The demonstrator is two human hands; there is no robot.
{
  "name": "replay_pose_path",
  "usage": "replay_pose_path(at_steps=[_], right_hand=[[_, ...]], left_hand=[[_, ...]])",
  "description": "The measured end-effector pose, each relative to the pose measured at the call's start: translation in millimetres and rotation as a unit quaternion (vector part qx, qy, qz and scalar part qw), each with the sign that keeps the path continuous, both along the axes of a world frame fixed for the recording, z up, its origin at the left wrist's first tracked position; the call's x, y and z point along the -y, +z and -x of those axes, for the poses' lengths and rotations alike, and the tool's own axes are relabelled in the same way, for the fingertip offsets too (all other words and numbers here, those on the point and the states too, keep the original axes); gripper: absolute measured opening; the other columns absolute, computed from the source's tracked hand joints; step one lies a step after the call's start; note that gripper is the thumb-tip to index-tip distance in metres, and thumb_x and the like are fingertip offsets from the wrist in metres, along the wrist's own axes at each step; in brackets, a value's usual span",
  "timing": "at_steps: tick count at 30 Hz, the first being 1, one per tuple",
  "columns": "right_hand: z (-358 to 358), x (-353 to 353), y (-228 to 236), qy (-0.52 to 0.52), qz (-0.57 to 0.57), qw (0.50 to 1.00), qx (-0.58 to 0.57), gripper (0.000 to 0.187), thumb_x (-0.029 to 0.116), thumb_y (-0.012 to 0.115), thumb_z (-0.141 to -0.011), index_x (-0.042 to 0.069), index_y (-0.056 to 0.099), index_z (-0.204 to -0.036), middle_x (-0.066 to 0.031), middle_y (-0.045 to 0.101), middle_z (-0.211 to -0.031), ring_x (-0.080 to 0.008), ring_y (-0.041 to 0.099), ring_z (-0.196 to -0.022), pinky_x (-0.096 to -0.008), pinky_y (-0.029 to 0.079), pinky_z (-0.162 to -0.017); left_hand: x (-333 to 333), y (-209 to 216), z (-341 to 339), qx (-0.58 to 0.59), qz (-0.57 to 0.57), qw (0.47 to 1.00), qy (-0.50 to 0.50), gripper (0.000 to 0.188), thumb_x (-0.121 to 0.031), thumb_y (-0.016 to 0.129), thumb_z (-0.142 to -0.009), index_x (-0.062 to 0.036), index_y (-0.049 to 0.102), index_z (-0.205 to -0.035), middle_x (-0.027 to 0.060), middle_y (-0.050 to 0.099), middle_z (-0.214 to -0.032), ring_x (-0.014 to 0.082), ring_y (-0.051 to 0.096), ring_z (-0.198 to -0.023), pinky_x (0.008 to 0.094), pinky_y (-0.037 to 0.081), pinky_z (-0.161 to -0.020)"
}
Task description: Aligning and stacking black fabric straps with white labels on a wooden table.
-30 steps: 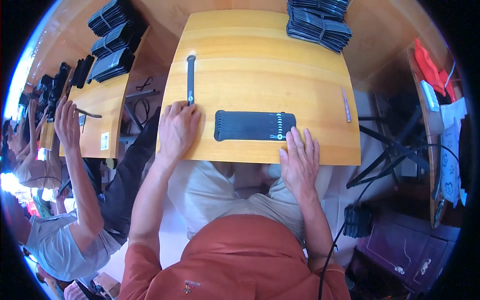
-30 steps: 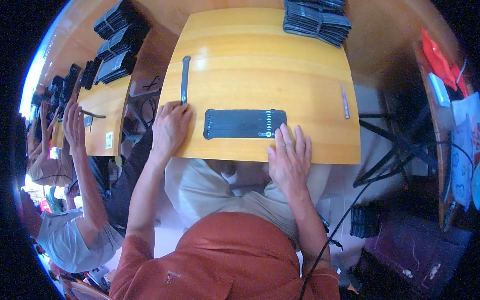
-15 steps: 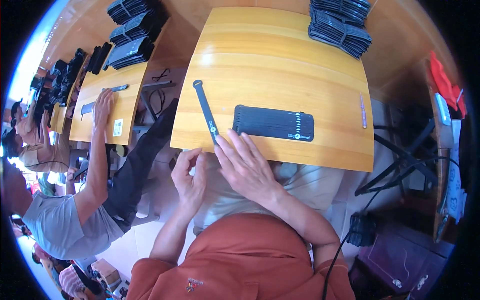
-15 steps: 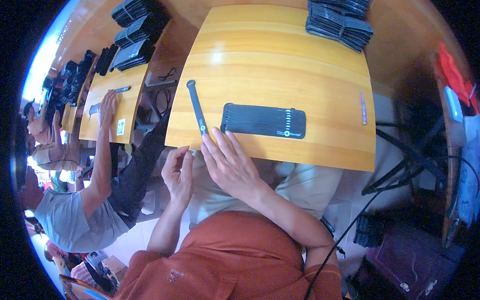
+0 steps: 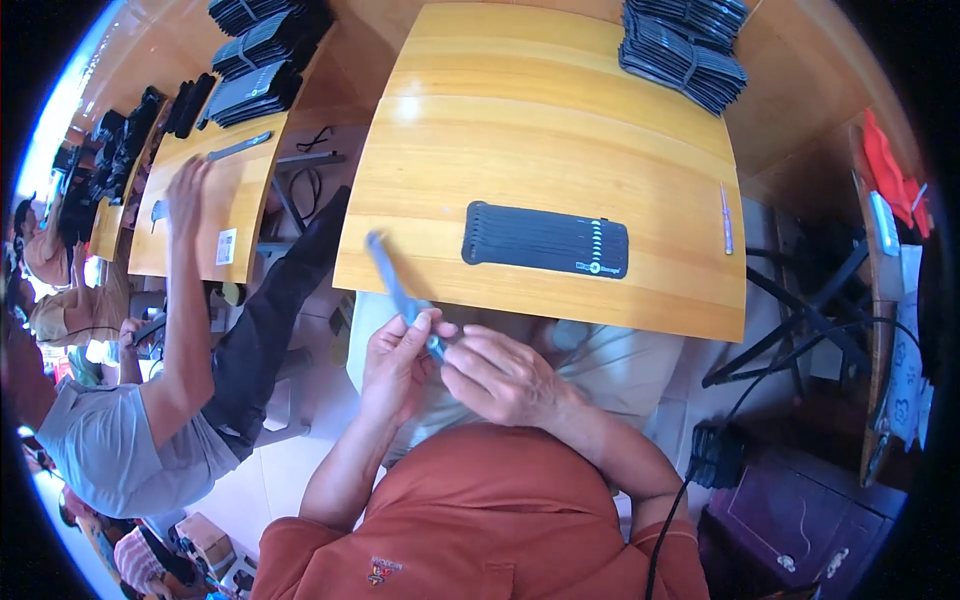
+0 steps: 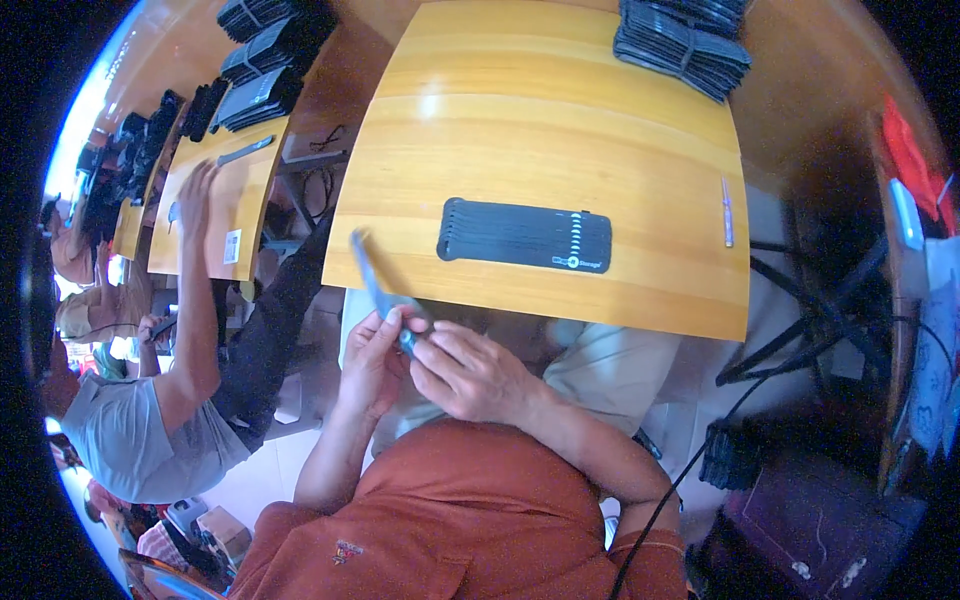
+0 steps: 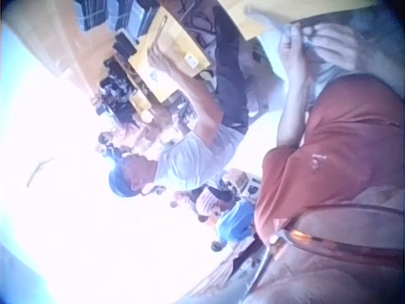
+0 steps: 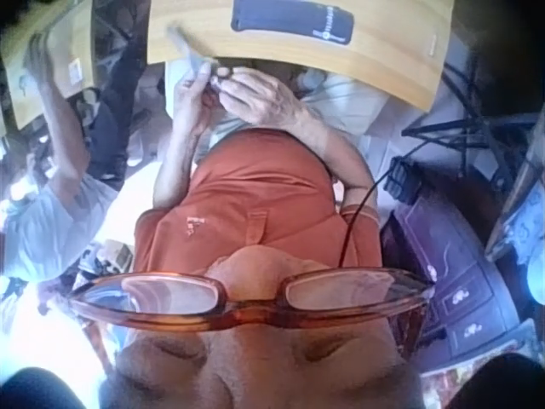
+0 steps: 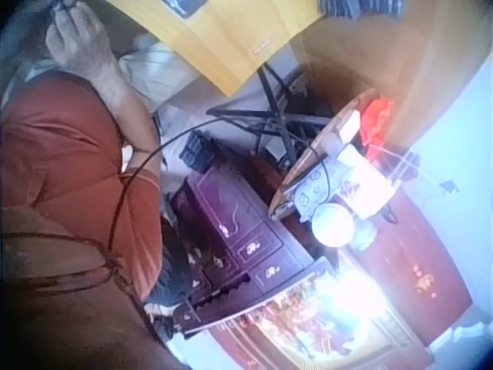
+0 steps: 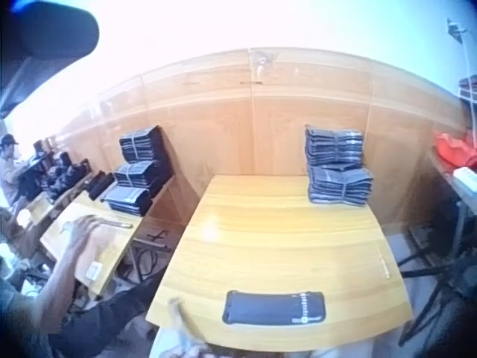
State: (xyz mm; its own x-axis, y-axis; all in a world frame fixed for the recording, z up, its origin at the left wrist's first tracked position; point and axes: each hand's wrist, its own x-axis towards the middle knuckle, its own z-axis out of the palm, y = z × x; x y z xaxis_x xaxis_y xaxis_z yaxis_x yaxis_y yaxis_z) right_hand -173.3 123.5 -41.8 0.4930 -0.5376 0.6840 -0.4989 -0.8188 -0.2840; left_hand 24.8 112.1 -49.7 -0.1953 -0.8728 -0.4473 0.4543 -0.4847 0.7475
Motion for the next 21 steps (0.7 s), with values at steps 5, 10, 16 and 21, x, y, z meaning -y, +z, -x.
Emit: replay_pose_path(at_steps=[5,10,16,21], right_hand=[[20,-19,11,0.008,-0.109,0.991,0.083,0.022,0.003,0.076,-0.074,0.006,0.069,-0.095,-0.0120,0.068,-0.097,-0.0282,0.071,-0.084,-0.0450,0.064,-0.087],[62,-29,12,-0.059,-0.236,0.950,0.194,0.020,-0.005,0.077,-0.082,0.003,0.071,-0.100,-0.0131,0.072,-0.092,-0.0271,0.071,-0.079,-0.0381,0.058,-0.069],[100,-38,12,-0.175,-0.324,0.894,0.255,0.011,0.001,0.077,-0.091,0.001,0.072,-0.100,-0.0118,0.074,-0.097,-0.0210,0.072,-0.085,-0.0313,0.057,-0.075],[110,-30,12,-0.277,-0.314,0.850,0.321,0.010,0.000,0.074,-0.092,-0.002,0.072,-0.102,-0.0101,0.074,-0.095,-0.0155,0.071,-0.086,-0.0285,0.058,-0.076]], left_hand=[[10,17,-1,0.014,0.045,0.998,0.044,0.022,-0.022,0.062,-0.108,-0.0031,0.070,-0.114,0.0073,0.075,-0.095,0.0137,0.070,-0.083,0.0280,0.057,-0.076],[28,27,-1,0.047,0.075,0.996,0.032,0.033,-0.030,0.056,-0.111,-0.0003,0.070,-0.115,0.0067,0.071,-0.096,0.0129,0.066,-0.079,0.0277,0.055,-0.072],[39,17,5,0.104,0.124,0.987,-0.012,0.026,-0.022,0.064,-0.107,0.0018,0.072,-0.114,0.0042,0.069,-0.086,0.0108,0.064,-0.073,0.0277,0.055,-0.069],[50,14,16,0.196,0.162,0.965,-0.061,0.016,-0.010,0.070,-0.101,0.0030,0.074,-0.110,0.0051,0.071,-0.086,0.0106,0.064,-0.070,0.0273,0.057,-0.066]])
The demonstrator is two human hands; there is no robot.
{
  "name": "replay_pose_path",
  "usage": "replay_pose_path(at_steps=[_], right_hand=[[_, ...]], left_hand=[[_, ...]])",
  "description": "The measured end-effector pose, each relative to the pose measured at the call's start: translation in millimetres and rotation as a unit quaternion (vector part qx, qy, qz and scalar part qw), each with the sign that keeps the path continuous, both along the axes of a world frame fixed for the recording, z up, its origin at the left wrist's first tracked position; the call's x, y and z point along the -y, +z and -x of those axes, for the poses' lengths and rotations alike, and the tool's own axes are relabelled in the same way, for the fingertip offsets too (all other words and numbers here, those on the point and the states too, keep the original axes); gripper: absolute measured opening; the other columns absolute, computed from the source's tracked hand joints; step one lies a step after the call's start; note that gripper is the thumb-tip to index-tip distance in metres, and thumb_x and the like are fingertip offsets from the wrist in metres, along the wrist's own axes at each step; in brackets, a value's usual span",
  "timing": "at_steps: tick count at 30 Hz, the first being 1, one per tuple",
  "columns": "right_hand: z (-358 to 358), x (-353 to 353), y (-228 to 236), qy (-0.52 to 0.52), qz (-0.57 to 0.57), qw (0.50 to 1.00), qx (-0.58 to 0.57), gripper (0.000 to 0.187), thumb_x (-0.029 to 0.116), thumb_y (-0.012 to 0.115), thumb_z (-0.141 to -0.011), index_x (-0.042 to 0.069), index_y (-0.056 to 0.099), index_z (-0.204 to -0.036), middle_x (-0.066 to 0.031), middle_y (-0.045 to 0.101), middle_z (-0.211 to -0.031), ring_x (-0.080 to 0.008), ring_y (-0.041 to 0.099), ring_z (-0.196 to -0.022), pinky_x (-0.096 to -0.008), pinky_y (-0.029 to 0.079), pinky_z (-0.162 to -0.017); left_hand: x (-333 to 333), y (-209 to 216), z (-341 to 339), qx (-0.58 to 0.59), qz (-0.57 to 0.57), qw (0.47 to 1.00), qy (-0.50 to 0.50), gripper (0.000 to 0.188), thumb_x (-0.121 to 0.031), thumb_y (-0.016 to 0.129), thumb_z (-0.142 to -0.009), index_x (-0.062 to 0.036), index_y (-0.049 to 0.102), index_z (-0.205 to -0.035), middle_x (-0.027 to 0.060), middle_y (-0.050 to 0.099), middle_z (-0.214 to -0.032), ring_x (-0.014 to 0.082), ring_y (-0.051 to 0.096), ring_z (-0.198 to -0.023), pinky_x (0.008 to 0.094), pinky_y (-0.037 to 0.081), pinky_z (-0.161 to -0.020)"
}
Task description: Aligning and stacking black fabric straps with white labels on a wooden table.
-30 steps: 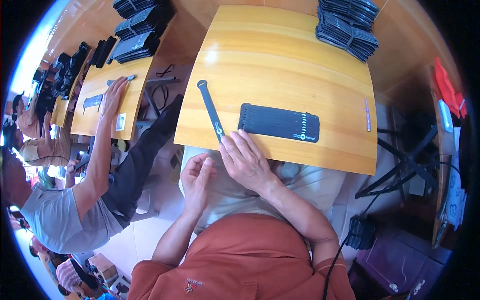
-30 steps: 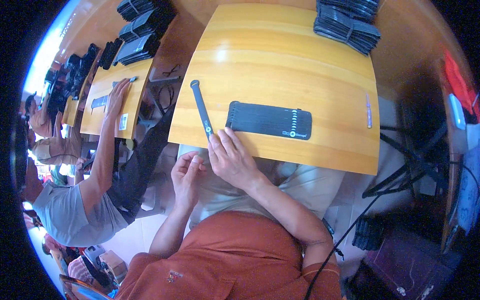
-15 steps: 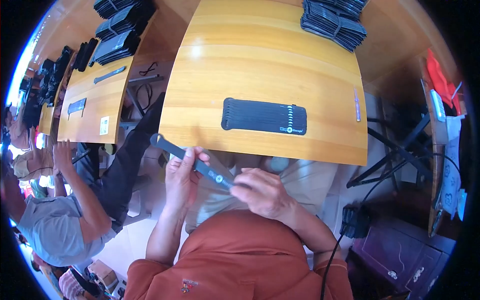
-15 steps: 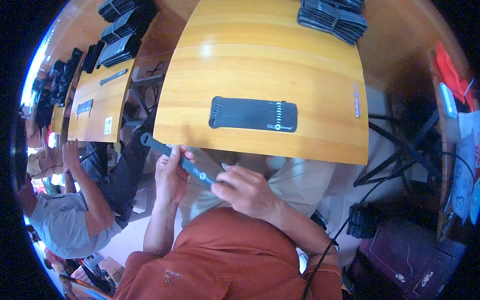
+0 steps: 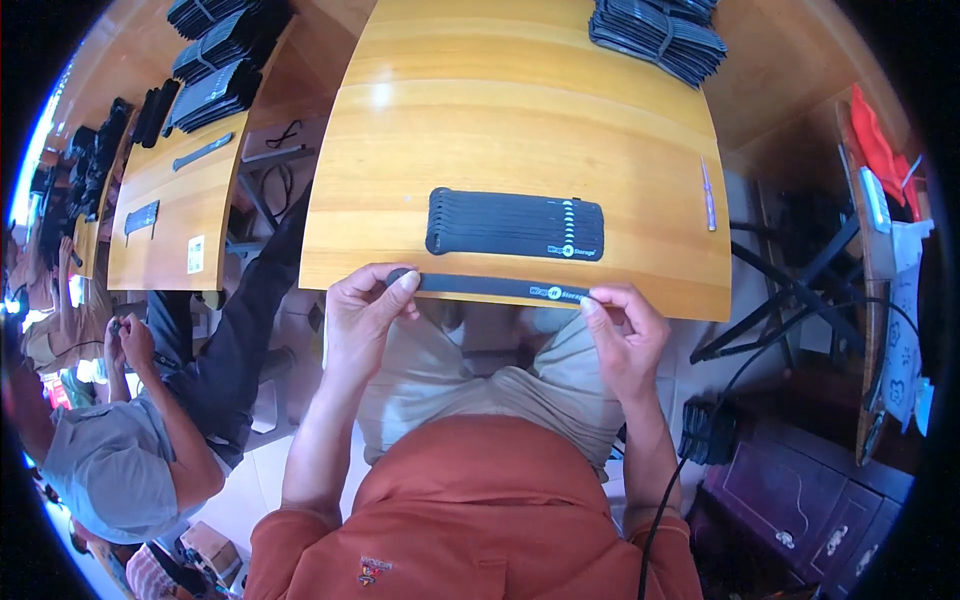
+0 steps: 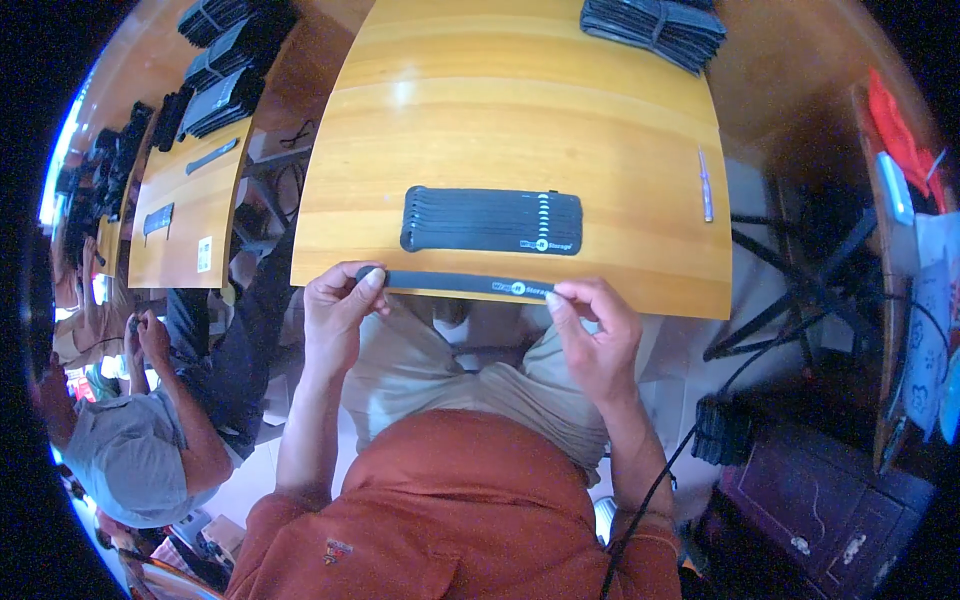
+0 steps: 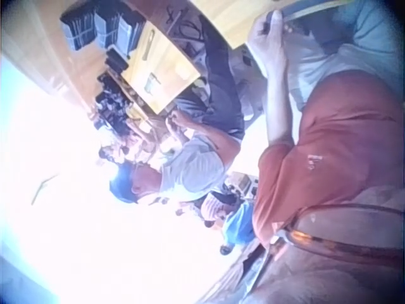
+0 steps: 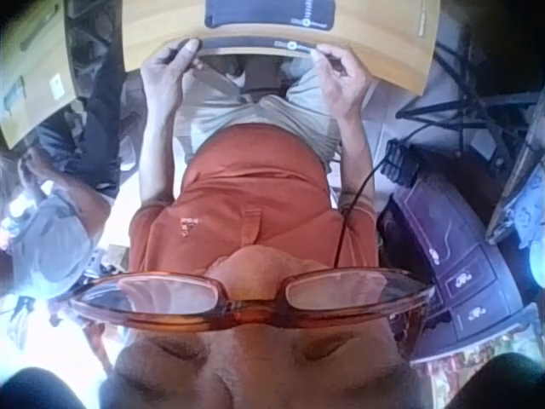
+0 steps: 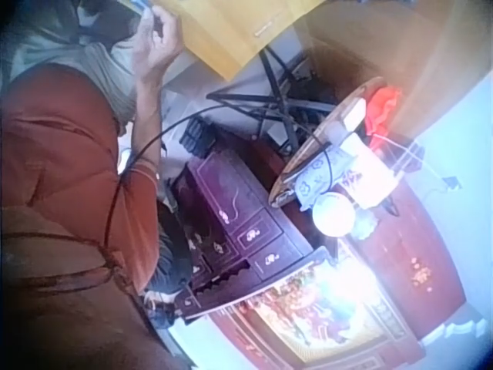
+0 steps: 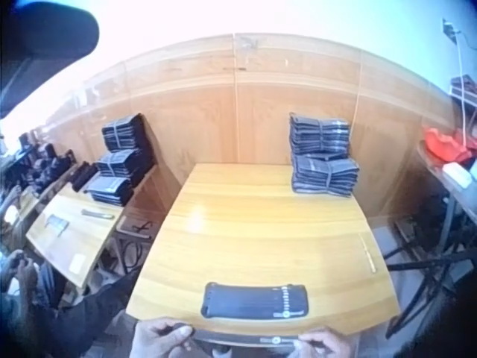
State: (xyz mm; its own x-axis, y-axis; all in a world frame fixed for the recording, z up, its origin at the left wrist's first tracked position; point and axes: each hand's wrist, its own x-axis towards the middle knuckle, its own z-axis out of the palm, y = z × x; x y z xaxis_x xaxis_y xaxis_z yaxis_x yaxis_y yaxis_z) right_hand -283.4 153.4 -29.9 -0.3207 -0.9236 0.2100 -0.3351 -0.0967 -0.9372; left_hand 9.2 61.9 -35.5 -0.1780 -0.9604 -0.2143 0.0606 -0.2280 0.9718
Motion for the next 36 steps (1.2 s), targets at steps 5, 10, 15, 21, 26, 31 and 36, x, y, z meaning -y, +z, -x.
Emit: replay_pose_path(at_steps=[5,10,15,21,26,31,36], right_hand=[[9,12,-4,-0.025,-0.013,0.998,-0.049,0.011,-0.001,0.072,-0.094,-0.003,0.072,-0.104,-0.0119,0.074,-0.095,-0.0163,0.071,-0.083,-0.0285,0.057,-0.073],[16,24,-10,-0.036,0.001,0.995,-0.092,0.012,-0.001,0.073,-0.093,-0.003,0.072,-0.105,-0.0126,0.073,-0.092,-0.0173,0.070,-0.077,-0.0296,0.055,-0.069],[19,32,-8,-0.038,-0.017,0.993,-0.110,0.013,-0.002,0.073,-0.091,-0.002,0.073,-0.104,-0.0129,0.071,-0.089,-0.0199,0.069,-0.075,-0.0304,0.054,-0.066],[22,37,-12,-0.039,-0.009,0.990,-0.132,0.011,-0.001,0.073,-0.090,-0.002,0.074,-0.101,-0.0126,0.071,-0.088,-0.0219,0.069,-0.073,-0.0314,0.053,-0.065],[24,39,-12,-0.036,-0.026,0.988,-0.151,0.010,-0.001,0.072,-0.091,-0.001,0.074,-0.101,-0.0127,0.071,-0.090,-0.0225,0.070,-0.074,-0.0319,0.054,-0.066],[22,40,-12,-0.044,-0.041,0.987,-0.146,0.011,0.000,0.073,-0.091,-0.002,0.074,-0.102,-0.0127,0.071,-0.089,-0.0218,0.070,-0.074,-0.0321,0.054,-0.065],[23,40,-13,-0.052,-0.051,0.986,-0.150,0.011,0.000,0.074,-0.090,-0.002,0.073,-0.101,-0.0123,0.070,-0.086,-0.0200,0.069,-0.071,-0.0311,0.054,-0.063]], left_hand=[[13,-1,5,0.000,-0.019,1.000,-0.005,0.016,-0.009,0.071,-0.101,0.0030,0.074,-0.111,0.0058,0.072,-0.090,0.0115,0.067,-0.072,0.0273,0.059,-0.069],[23,0,13,0.050,0.000,0.998,-0.029,0.017,-0.008,0.072,-0.100,0.0031,0.075,-0.113,0.0061,0.073,-0.090,0.0105,0.068,-0.075,0.0266,0.060,-0.071],[30,0,24,0.151,0.000,0.988,0.007,0.016,-0.008,0.075,-0.098,0.0038,0.076,-0.108,0.0024,0.071,-0.079,0.0061,0.063,-0.067,0.0220,0.053,-0.062],[35,1,29,0.198,0.004,0.980,0.015,0.016,-0.010,0.076,-0.097,0.0047,0.076,-0.104,0.0026,0.070,-0.074,0.0058,0.059,-0.062,0.0225,0.050,-0.056],[38,0,30,0.230,0.001,0.973,0.008,0.017,-0.011,0.076,-0.097,0.0046,0.077,-0.105,0.0034,0.070,-0.074,0.0066,0.060,-0.061,0.0236,0.050,-0.054],[39,0,32,0.235,-0.008,0.972,0.013,0.017,-0.010,0.076,-0.097,0.0048,0.077,-0.104,0.0039,0.071,-0.074,0.0067,0.060,-0.061,0.0242,0.050,-0.054],[41,1,34,0.262,0.000,0.965,0.010,0.015,-0.009,0.077,-0.095,0.0046,0.077,-0.101,0.0023,0.069,-0.072,0.0055,0.058,-0.060,0.0232,0.047,-0.054]])
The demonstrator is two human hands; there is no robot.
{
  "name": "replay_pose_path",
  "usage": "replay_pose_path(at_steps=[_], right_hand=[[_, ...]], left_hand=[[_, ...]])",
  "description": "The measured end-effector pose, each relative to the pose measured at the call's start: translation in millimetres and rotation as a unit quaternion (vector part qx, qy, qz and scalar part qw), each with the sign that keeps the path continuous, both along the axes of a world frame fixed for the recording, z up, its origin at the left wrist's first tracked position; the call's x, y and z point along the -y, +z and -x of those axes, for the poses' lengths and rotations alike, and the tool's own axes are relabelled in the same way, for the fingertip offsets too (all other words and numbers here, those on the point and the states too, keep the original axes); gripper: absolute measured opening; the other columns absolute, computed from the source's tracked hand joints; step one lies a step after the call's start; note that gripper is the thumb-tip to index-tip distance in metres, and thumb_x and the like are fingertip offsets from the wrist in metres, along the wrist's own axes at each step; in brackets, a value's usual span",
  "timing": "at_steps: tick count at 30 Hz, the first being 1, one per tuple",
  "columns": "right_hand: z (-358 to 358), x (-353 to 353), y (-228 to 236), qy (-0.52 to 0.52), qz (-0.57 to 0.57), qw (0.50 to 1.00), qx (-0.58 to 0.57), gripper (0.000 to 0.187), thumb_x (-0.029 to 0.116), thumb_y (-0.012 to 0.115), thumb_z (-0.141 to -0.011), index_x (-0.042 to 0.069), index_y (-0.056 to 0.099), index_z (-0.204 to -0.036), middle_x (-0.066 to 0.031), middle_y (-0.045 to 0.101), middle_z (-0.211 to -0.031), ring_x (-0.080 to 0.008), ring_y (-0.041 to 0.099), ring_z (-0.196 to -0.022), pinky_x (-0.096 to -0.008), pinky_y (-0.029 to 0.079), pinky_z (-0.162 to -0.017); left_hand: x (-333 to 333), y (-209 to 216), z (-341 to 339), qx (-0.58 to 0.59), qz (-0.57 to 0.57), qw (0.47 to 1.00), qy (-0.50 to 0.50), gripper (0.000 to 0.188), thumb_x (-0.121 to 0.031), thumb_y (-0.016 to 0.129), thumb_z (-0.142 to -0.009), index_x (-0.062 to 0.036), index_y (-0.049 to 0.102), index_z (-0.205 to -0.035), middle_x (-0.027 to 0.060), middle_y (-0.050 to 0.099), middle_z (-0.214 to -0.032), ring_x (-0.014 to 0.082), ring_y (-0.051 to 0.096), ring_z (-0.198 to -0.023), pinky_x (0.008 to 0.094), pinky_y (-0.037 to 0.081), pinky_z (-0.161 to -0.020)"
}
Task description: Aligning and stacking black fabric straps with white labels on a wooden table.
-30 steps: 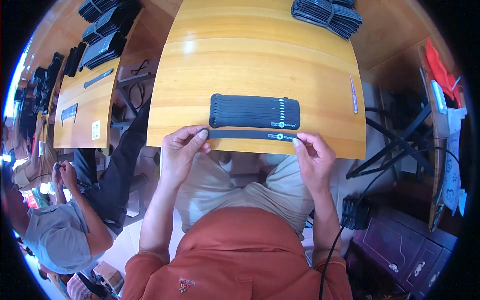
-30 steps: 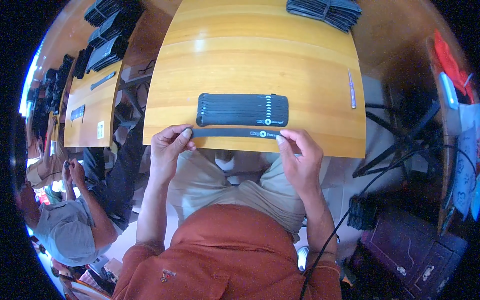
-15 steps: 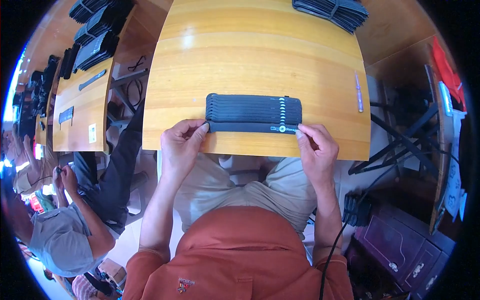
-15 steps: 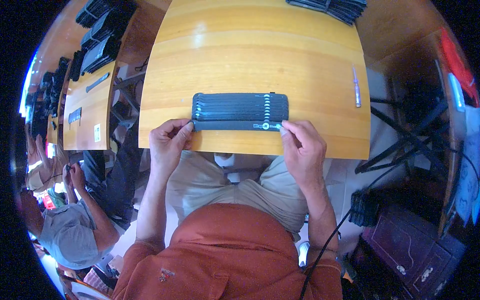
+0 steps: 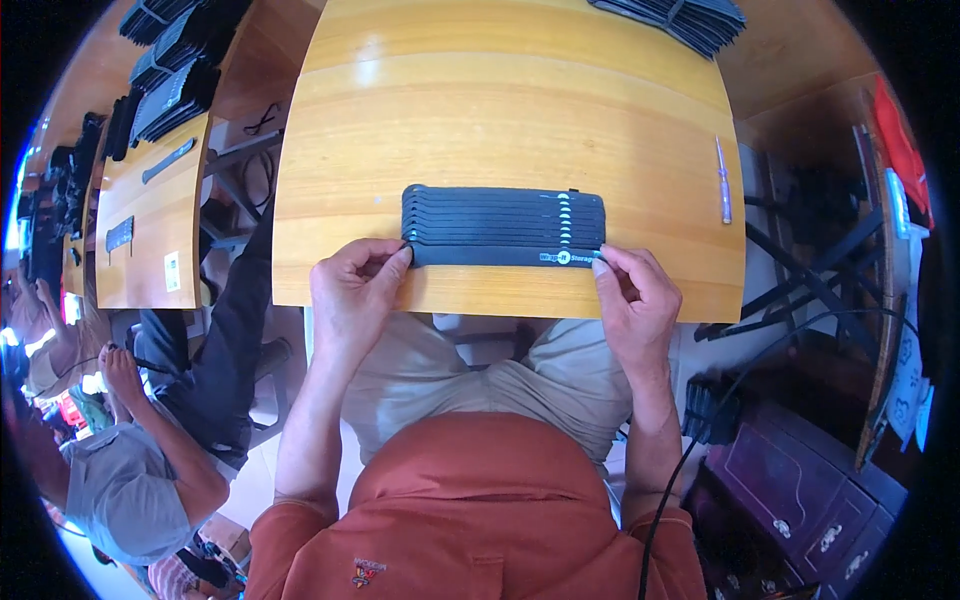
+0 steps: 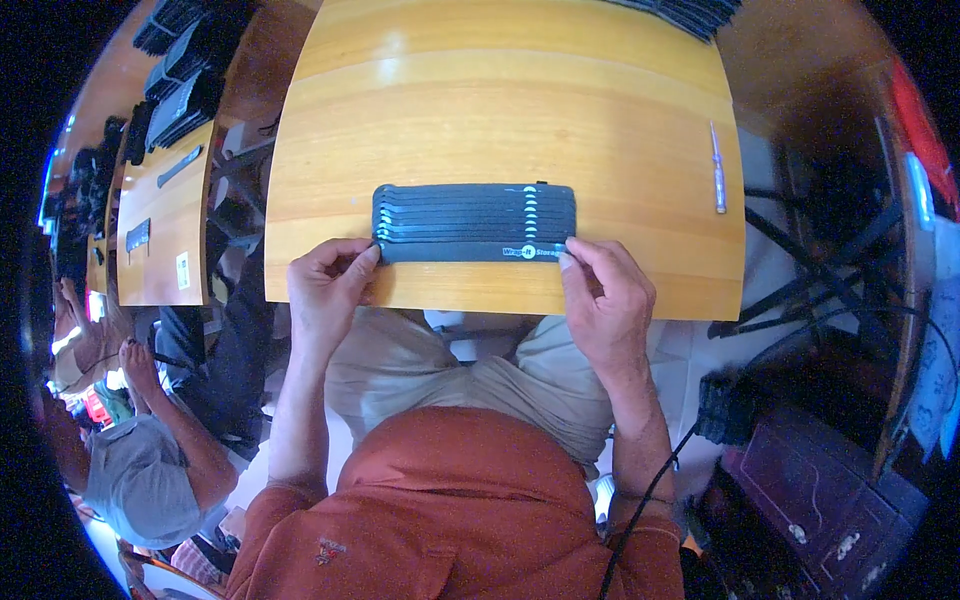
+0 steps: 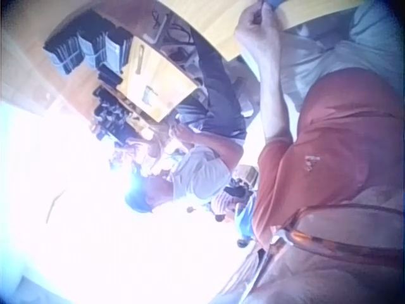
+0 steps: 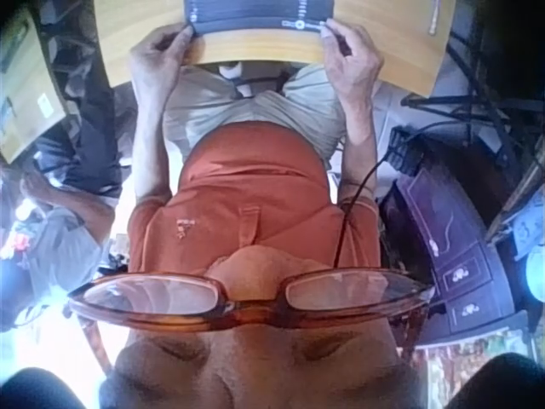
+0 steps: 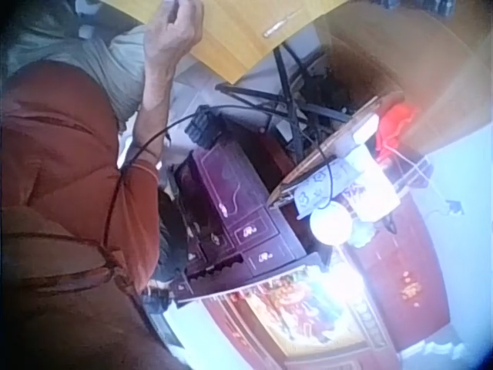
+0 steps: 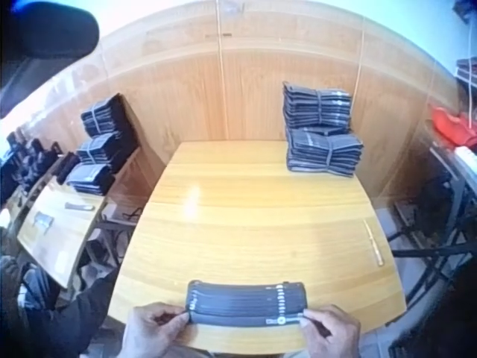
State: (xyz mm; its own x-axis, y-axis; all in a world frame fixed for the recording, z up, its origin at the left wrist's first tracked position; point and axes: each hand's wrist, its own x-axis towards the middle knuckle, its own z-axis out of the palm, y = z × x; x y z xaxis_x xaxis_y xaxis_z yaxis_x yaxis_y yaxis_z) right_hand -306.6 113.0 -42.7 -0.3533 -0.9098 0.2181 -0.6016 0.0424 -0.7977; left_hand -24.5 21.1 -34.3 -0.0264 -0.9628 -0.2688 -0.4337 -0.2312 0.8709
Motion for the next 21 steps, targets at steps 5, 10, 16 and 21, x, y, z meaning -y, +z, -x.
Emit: replay_pose_path(at_steps=[5,10,16,21], right_hand=[[-0.6,2.4,-2.8,-0.002,0.010,1.000,0.018,0.012,-0.001,0.075,-0.089,-0.002,0.074,-0.101,-0.0119,0.071,-0.085,-0.0188,0.067,-0.068,-0.0303,0.052,-0.060],[0.8,2.5,-3.1,0.004,0.012,1.000,0.000,0.012,-0.001,0.075,-0.089,-0.002,0.075,-0.101,-0.0124,0.071,-0.086,-0.0186,0.067,-0.068,-0.0305,0.052,-0.060],[0.9,2.4,-1.8,0.005,0.007,1.000,0.000,0.012,-0.002,0.074,-0.089,-0.002,0.075,-0.101,-0.0125,0.071,-0.086,-0.0189,0.068,-0.068,-0.0309,0.052,-0.060],[1.2,2.1,-1.4,0.006,0.006,1.000,0.001,0.011,-0.003,0.074,-0.089,-0.002,0.075,-0.100,-0.0124,0.071,-0.086,-0.0191,0.068,-0.068,-0.0310,0.052,-0.059]], left_hand=[[0.4,-5.0,-3.1,0.000,0.012,1.000,-0.001,0.014,-0.008,0.078,-0.095,0.0046,0.077,-0.101,0.0008,0.068,-0.072,0.0047,0.055,-0.060,0.0224,0.044,-0.053],[0.8,-0.2,-0.8,-0.012,-0.008,1.000,-0.002,0.014,-0.008,0.077,-0.095,0.0050,0.077,-0.101,0.0008,0.068,-0.071,0.0042,0.055,-0.060,0.0214,0.044,-0.053],[1.0,2.2,0.7,-0.022,-0.018,1.000,0.006,0.014,-0.007,0.077,-0.095,0.0054,0.076,-0.101,0.0012,0.068,-0.072,0.0039,0.056,-0.060,0.0213,0.044,-0.052],[1.2,0.6,-0.3,-0.027,-0.020,0.999,0.003,0.014,-0.007,0.076,-0.095,0.0056,0.077,-0.101,0.0016,0.069,-0.073,0.0037,0.056,-0.060,0.0214,0.044,-0.053]])
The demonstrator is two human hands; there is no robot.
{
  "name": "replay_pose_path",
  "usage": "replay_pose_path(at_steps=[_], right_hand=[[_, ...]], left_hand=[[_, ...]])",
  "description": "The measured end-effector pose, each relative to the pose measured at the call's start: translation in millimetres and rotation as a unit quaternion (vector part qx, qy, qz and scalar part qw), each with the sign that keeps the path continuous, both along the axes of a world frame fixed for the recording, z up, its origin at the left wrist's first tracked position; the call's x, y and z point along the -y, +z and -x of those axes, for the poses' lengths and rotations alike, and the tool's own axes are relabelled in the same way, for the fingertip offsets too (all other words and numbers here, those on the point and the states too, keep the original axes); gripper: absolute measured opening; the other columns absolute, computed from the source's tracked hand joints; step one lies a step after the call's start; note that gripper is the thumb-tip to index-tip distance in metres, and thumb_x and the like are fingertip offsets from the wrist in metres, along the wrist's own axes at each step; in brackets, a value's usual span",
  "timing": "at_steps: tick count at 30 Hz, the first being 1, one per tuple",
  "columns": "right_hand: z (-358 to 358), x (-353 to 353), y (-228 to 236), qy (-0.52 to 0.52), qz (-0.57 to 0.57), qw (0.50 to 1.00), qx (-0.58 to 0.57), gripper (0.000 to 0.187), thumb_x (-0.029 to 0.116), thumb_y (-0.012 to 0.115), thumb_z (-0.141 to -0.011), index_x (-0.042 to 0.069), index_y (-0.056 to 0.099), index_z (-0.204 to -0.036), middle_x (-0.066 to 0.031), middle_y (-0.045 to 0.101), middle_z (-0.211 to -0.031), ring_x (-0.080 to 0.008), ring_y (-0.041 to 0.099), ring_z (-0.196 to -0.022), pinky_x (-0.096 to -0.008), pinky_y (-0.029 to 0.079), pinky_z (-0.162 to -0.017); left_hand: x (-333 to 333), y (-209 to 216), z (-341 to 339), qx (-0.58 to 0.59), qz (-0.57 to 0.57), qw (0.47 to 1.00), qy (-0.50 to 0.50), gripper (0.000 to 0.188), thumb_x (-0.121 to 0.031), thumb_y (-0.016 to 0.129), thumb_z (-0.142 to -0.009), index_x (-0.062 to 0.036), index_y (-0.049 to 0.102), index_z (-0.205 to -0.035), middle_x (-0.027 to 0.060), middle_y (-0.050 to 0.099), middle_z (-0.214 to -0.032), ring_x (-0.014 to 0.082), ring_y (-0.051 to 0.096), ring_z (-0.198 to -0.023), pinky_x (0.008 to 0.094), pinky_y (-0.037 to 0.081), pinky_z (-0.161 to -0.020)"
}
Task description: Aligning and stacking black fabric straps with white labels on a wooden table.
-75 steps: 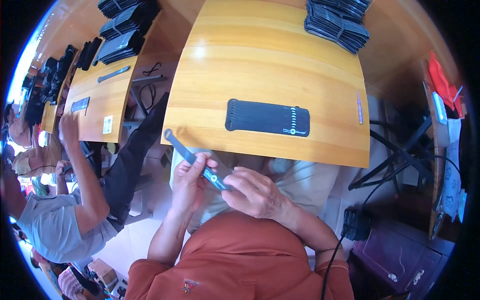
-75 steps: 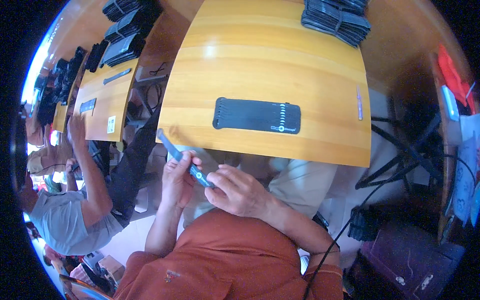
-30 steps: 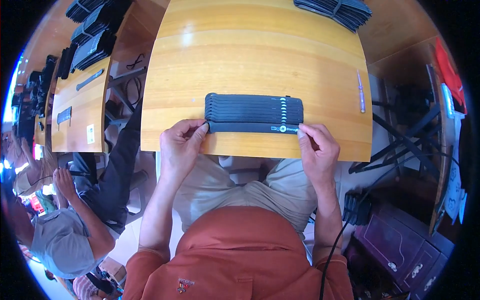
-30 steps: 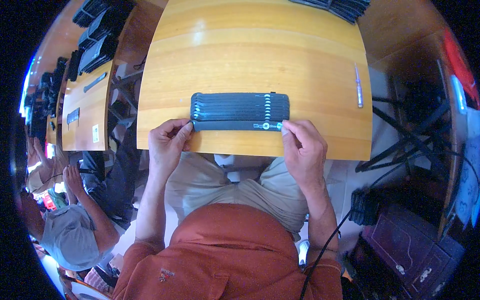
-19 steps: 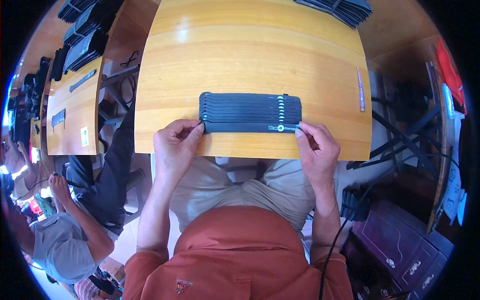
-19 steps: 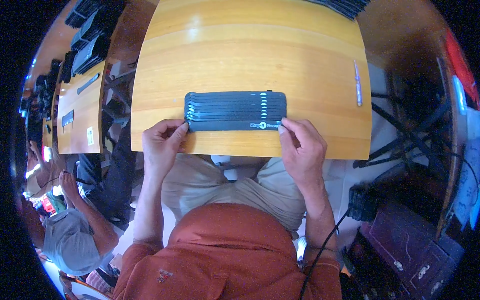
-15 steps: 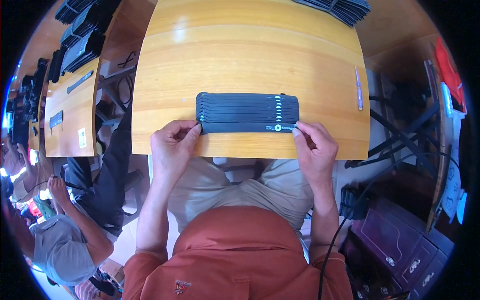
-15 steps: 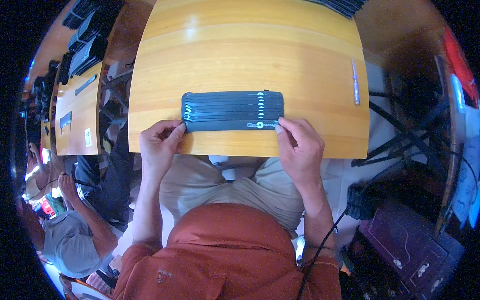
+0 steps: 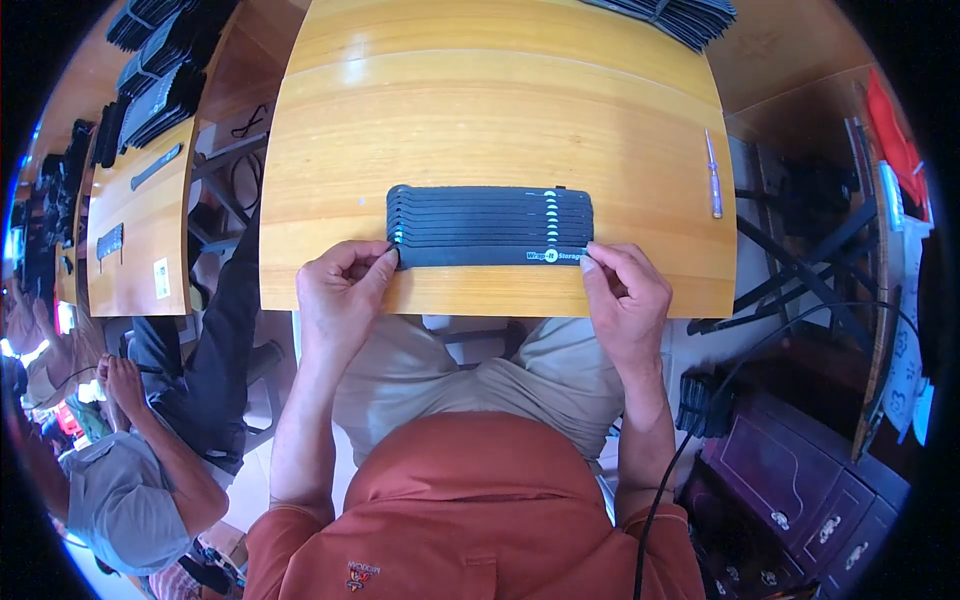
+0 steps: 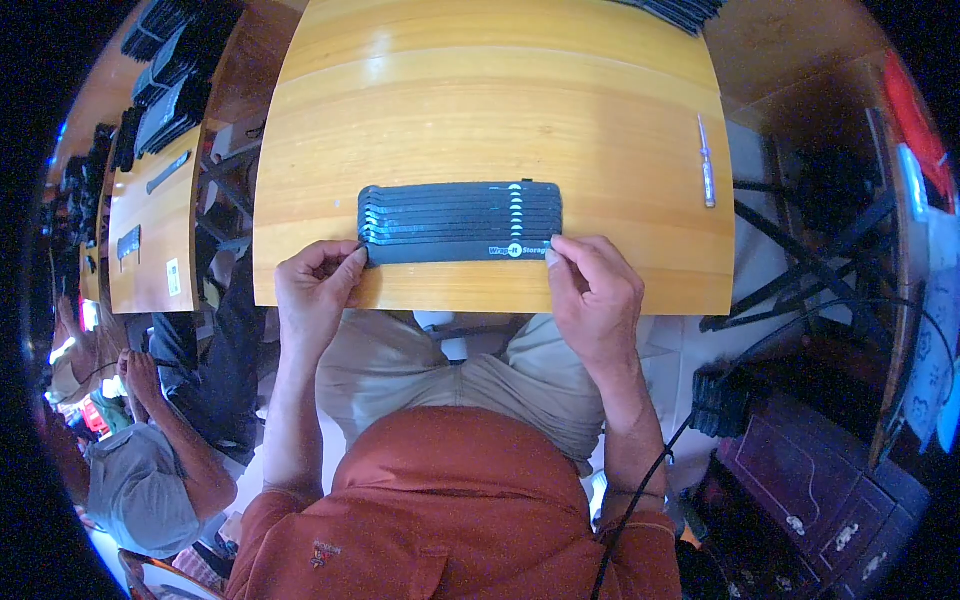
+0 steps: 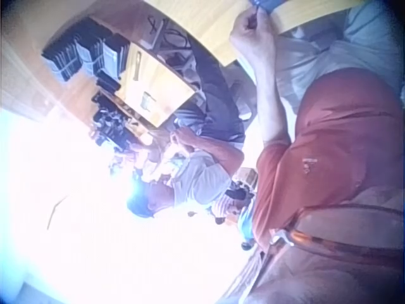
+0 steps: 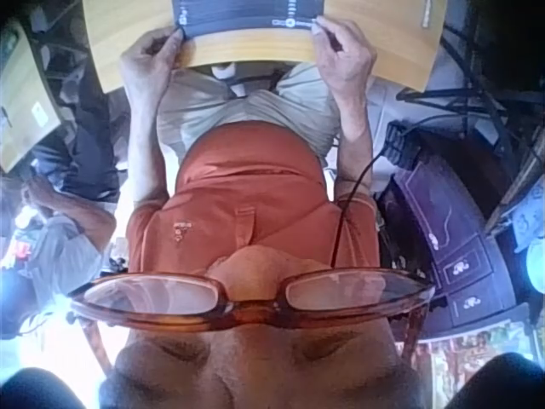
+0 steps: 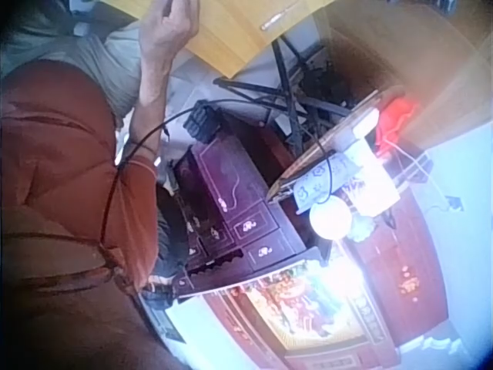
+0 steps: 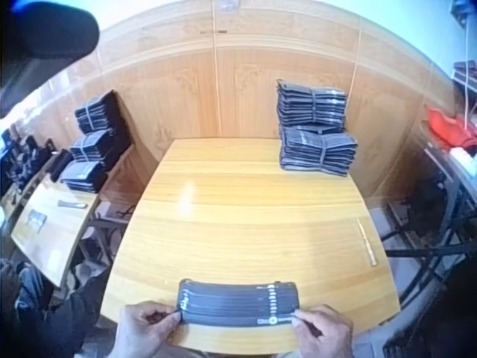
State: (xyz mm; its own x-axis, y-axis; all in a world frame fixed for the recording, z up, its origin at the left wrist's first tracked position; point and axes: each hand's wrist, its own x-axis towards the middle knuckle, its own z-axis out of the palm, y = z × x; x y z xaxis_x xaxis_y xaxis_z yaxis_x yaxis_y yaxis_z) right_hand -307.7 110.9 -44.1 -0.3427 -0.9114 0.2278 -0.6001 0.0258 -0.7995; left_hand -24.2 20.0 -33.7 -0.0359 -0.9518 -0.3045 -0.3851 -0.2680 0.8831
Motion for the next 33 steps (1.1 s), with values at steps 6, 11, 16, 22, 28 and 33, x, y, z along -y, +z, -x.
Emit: replay_pose_path(at_steps=[6,11,16,22,28,33], right_hand=[[0.7,0.1,0.7,0.002,0.000,1.000,-0.007,0.012,-0.003,0.074,-0.089,-0.003,0.075,-0.100,-0.0134,0.071,-0.086,-0.0207,0.069,-0.070,-0.0317,0.053,-0.061],[-0.3,1.0,2.6,0.001,-0.002,1.000,0.009,0.011,-0.003,0.074,-0.088,-0.003,0.074,-0.100,-0.0144,0.071,-0.086,-0.0235,0.071,-0.072,-0.0326,0.054,-0.063],[1.0,1.1,0.2,0.004,0.007,1.000,-0.003,0.011,-0.003,0.074,-0.088,-0.002,0.074,-0.099,-0.0149,0.071,-0.086,-0.0253,0.071,-0.073,-0.0338,0.055,-0.064],[0.4,0.9,1.0,0.004,-0.003,1.000,-0.006,0.011,-0.003,0.074,-0.087,-0.002,0.074,-0.098,-0.0147,0.071,-0.087,-0.0256,0.071,-0.074,-0.0345,0.055,-0.065],[0.9,1.5,0.7,0.007,-0.002,1.000,-0.009,0.011,-0.003,0.074,-0.087,-0.001,0.074,-0.099,-0.0147,0.071,-0.086,-0.0261,0.071,-0.074,-0.0354,0.055,-0.066],[2.0,1.2,-0.3,0.010,0.001,1.000,-0.012,0.012,-0.003,0.074,-0.087,-0.001,0.073,-0.099,-0.0148,0.071,-0.087,-0.0262,0.071,-0.074,-0.0357,0.056,-0.066]], left_hand=[[0.8,-1.7,-2.6,0.040,0.010,0.999,-0.021,0.014,-0.010,0.077,-0.096,0.0024,0.076,-0.103,0.0015,0.070,-0.077,0.0051,0.060,-0.062,0.0214,0.048,-0.053],[0.3,-1.0,-1.7,0.042,0.016,0.999,-0.020,0.015,-0.011,0.077,-0.096,0.0022,0.077,-0.103,0.0014,0.070,-0.077,0.0049,0.060,-0.062,0.0211,0.048,-0.053],[0.1,0.9,1.2,0.037,0.023,0.999,-0.005,0.013,-0.006,0.076,-0.095,0.0052,0.077,-0.101,0.0015,0.070,-0.075,0.0037,0.056,-0.064,0.0216,0.045,-0.056],[0.9,2.9,1.0,0.034,0.009,0.999,-0.007,0.013,-0.006,0.077,-0.094,0.0054,0.077,-0.101,-0.0002,0.068,-0.073,0.0035,0.055,-0.064,0.0212,0.045,-0.057],[1.2,1.8,0.5,0.030,0.019,0.999,-0.010,0.013,-0.006,0.077,-0.094,0.0052,0.077,-0.101,-0.0004,0.068,-0.073,0.0032,0.055,-0.063,0.0213,0.044,-0.056],[1.8,4.5,1.2,0.035,0.012,0.999,-0.014,0.013,-0.006,0.077,-0.094,0.0052,0.077,-0.101,0.0002,0.069,-0.074,0.0035,0.056,-0.063,0.0212,0.044,-0.056]])
